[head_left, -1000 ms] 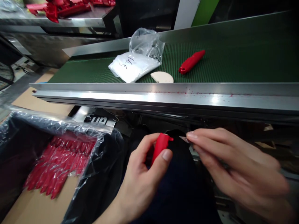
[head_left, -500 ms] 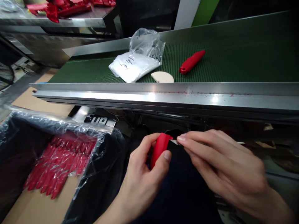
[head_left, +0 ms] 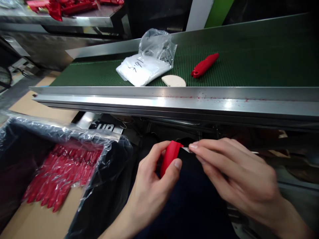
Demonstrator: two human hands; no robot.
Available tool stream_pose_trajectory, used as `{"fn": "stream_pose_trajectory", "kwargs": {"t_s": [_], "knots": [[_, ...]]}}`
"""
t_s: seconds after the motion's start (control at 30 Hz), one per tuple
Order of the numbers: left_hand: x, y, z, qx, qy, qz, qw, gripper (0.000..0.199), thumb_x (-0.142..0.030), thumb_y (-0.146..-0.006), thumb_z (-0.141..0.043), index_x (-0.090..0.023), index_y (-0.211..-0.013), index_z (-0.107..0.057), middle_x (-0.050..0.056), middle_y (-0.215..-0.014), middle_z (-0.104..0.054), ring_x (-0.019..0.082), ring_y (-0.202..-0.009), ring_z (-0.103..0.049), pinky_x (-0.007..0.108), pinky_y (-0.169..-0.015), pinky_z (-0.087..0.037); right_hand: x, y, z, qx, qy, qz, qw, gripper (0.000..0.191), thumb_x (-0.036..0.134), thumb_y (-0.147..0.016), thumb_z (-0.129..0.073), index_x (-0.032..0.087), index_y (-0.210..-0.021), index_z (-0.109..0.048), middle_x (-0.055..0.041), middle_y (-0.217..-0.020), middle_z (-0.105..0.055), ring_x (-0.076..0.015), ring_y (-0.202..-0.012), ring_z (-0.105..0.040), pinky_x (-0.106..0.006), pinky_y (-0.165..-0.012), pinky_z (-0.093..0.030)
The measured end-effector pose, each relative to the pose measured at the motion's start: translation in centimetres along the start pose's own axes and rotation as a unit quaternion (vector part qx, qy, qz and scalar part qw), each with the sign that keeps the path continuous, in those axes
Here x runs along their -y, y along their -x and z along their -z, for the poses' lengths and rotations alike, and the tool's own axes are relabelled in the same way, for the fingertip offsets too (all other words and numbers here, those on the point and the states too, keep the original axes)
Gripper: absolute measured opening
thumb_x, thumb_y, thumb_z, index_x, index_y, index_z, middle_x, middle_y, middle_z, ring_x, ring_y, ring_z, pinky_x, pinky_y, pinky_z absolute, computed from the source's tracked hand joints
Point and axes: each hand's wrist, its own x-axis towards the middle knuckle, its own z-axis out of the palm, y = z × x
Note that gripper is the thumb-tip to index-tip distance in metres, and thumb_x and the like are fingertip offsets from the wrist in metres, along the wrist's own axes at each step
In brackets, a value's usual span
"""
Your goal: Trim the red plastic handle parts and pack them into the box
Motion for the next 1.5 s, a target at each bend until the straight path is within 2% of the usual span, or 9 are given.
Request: {"fn": "stream_pose_trajectory", "kwargs": {"t_s": [0.37, 0.53, 0.6, 0.7, 0.83, 1.0, 1.13, 1.33, 1.5], "knots": [[0.6, 0.8, 0.6, -0.007, 0.05, -0.011, 0.999, 0.032, -0.044, -0.089, -0.059, -0.028, -0.117, -0.057, -0.003, -0.079, -0.054, 0.01, -0.066, -0.047, 0.022, -0.063, -0.039, 0.4, 0.3, -0.9, -0.027, -0.016, -0.001, 1.0, 0.044, -0.001, -0.082, -0.059, 0.019, -0.122, -0.061, -0.0072, -0.109, -0.067, -0.019, -0.091, -0.064, -0.035, -0.076, -0.051], [-0.3, 1.1, 0.7, 0.09, 0.13, 0.039, 0.987, 0.033, -0.045, -0.089, -0.059, -0.021, -0.111, -0.06, 0.0, -0.079, -0.058, 0.009, -0.061, -0.048, 0.021, -0.055, -0.038, -0.6, -0.5, -0.2, -0.173, 0.119, -0.032, 0.977, 0.057, -0.005, -0.076, -0.065, 0.022, -0.127, -0.063, -0.0088, -0.111, -0.068, -0.0216, -0.094, -0.065, -0.036, -0.084, -0.051], [-0.3, 1.0, 0.5, 0.108, 0.169, 0.058, 0.978, 0.033, -0.043, -0.087, -0.061, -0.019, -0.109, -0.06, 0.001, -0.08, -0.06, 0.008, -0.059, -0.051, 0.02, -0.054, -0.041, -0.8, -0.7, 0.3, -0.188, 0.102, -0.068, 0.975, 0.053, -0.003, -0.078, -0.065, 0.022, -0.124, -0.065, -0.0075, -0.11, -0.068, -0.02, -0.095, -0.065, -0.033, -0.087, -0.05], [0.1, 0.4, 0.2, 0.131, 0.299, 0.086, 0.941, 0.036, -0.042, -0.089, -0.056, -0.019, -0.116, -0.057, 0.003, -0.079, -0.063, 0.009, -0.051, -0.056, 0.019, -0.048, -0.044, -0.4, -0.5, 0.5, -0.1, 0.023, -0.069, 0.992, 0.043, 0.002, -0.083, -0.062, 0.021, -0.122, -0.064, -0.0049, -0.111, -0.067, -0.017, -0.096, -0.064, -0.03, -0.085, -0.051], [0.6, -0.4, 0.2, 0.237, 0.48, 0.139, 0.833, 0.041, -0.048, -0.092, -0.042, -0.021, -0.118, -0.058, 0.007, -0.079, -0.069, 0.013, -0.047, -0.063, 0.017, -0.04, -0.046, -0.2, -0.2, 0.0, -0.028, -0.023, -0.013, 0.999, 0.044, 0.0, -0.084, -0.058, 0.018, -0.124, -0.06, -0.0071, -0.111, -0.065, -0.0178, -0.095, -0.063, -0.032, -0.079, -0.051], [1.3, -0.9, 0.5, 0.382, 0.504, 0.261, 0.73, 0.05, -0.057, -0.083, -0.048, -0.012, -0.094, -0.066, 0.011, -0.072, -0.07, 0.014, -0.047, -0.064, 0.018, -0.04, -0.049, -1.1, -0.8, 0.0, 0.028, -0.062, 0.046, 0.997, 0.041, 0.002, -0.085, -0.057, 0.017, -0.123, -0.059, -0.0094, -0.114, -0.066, -0.0201, -0.097, -0.062, -0.037, -0.079, -0.049], [1.5, -1.0, 0.7, 0.376, 0.532, 0.262, 0.712, 0.047, -0.052, -0.084, -0.044, -0.016, -0.109, -0.063, 0.012, -0.068, -0.071, 0.016, -0.043, -0.061, 0.02, -0.032, -0.045, -1.5, -0.8, 0.1, 0.04, -0.076, 0.066, 0.994, 0.042, 0.0, -0.085, -0.056, 0.017, -0.124, -0.058, -0.0101, -0.116, -0.065, -0.021, -0.1, -0.061, -0.038, -0.079, -0.048], [1.0, -1.1, 0.2, 0.369, 0.558, 0.287, 0.685, 0.047, -0.051, -0.084, -0.045, -0.014, -0.103, -0.067, 0.013, -0.066, -0.071, 0.016, -0.045, -0.063, 0.019, -0.034, -0.046, -1.9, -0.4, 0.1, 0.031, -0.079, 0.052, 0.995, 0.046, -0.001, -0.085, -0.054, 0.02, -0.126, -0.057, -0.0091, -0.119, -0.064, -0.0208, -0.102, -0.061, -0.039, -0.08, -0.049], [1.1, -1.4, 0.2, 0.377, 0.562, 0.277, 0.682, 0.047, -0.051, -0.086, -0.045, -0.016, -0.106, -0.068, 0.012, -0.069, -0.072, 0.016, -0.05, -0.067, 0.018, -0.037, -0.048, -2.3, -0.2, 0.0, 0.029, -0.075, 0.059, 0.995, 0.043, -0.001, -0.084, -0.058, 0.016, -0.124, -0.058, -0.0102, -0.117, -0.064, -0.0212, -0.102, -0.06, -0.039, -0.08, -0.048]]}}
